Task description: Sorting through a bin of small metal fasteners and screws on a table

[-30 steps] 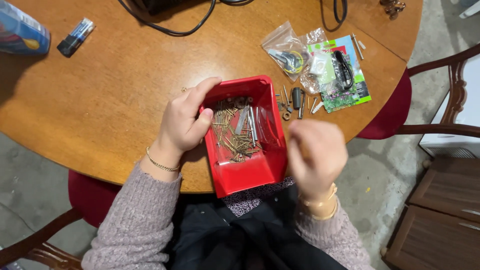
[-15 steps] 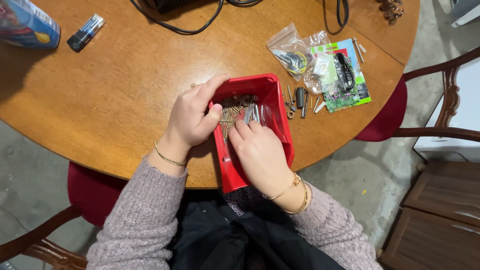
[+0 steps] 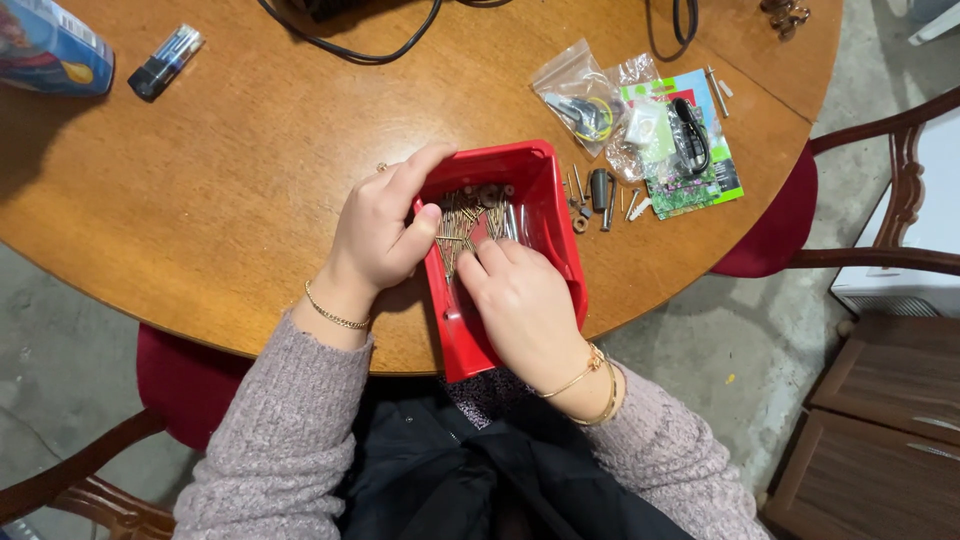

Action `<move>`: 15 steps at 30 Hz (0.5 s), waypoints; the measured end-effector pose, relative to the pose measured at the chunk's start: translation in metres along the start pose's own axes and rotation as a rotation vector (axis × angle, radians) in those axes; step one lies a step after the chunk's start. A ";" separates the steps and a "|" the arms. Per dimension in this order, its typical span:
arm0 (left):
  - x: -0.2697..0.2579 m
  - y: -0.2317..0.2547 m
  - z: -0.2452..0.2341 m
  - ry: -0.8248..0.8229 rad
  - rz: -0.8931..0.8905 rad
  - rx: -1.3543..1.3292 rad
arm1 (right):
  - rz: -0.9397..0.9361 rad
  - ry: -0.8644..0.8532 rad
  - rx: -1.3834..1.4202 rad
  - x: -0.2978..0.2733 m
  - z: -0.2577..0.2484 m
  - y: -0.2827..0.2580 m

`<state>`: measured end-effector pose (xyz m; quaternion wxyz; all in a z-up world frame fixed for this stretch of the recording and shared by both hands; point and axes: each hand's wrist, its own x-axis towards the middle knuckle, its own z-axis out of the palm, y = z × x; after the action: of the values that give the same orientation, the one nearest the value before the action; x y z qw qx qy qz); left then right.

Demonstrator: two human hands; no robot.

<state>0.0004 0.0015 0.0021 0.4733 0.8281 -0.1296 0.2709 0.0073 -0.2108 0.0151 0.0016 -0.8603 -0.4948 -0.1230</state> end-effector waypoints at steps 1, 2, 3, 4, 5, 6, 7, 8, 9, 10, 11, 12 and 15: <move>0.001 0.000 0.000 0.000 -0.001 -0.001 | 0.006 0.019 0.005 0.001 -0.004 0.001; 0.002 0.000 0.000 0.001 0.001 0.000 | 0.006 0.020 0.003 0.002 -0.004 0.003; 0.002 0.000 0.000 0.000 -0.003 0.000 | 0.003 0.039 0.016 0.001 -0.004 0.003; 0.002 0.000 0.000 -0.001 -0.007 0.000 | 0.000 0.058 0.028 0.000 -0.004 0.003; 0.001 0.001 0.000 -0.002 -0.009 0.000 | 0.001 0.057 0.030 -0.002 -0.004 0.003; 0.000 0.002 0.000 -0.009 -0.010 0.014 | 0.002 0.097 0.046 -0.004 -0.004 0.002; 0.001 0.002 -0.001 -0.015 -0.008 0.029 | 0.002 0.139 0.059 -0.005 -0.004 0.002; 0.001 0.001 0.000 -0.014 -0.008 0.029 | 0.002 0.139 0.059 -0.005 -0.008 0.002; 0.000 0.000 0.001 -0.002 -0.006 0.015 | 0.005 0.221 0.117 -0.006 -0.012 0.002; 0.000 -0.001 0.002 0.010 -0.005 0.001 | 0.008 0.303 0.175 -0.006 -0.016 0.002; 0.000 0.000 0.001 0.007 -0.004 0.001 | 0.011 0.304 0.175 -0.006 -0.024 -0.001; 0.000 0.000 0.000 0.013 -0.004 0.001 | 0.033 0.352 0.244 -0.005 -0.031 -0.003; -0.001 0.001 0.001 0.008 -0.009 -0.009 | 0.076 0.441 0.462 -0.013 -0.049 -0.003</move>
<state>-0.0007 -0.0004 0.0018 0.4788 0.8255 -0.1251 0.2714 -0.0118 -0.2267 0.0590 0.3086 -0.8076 -0.4650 -0.1909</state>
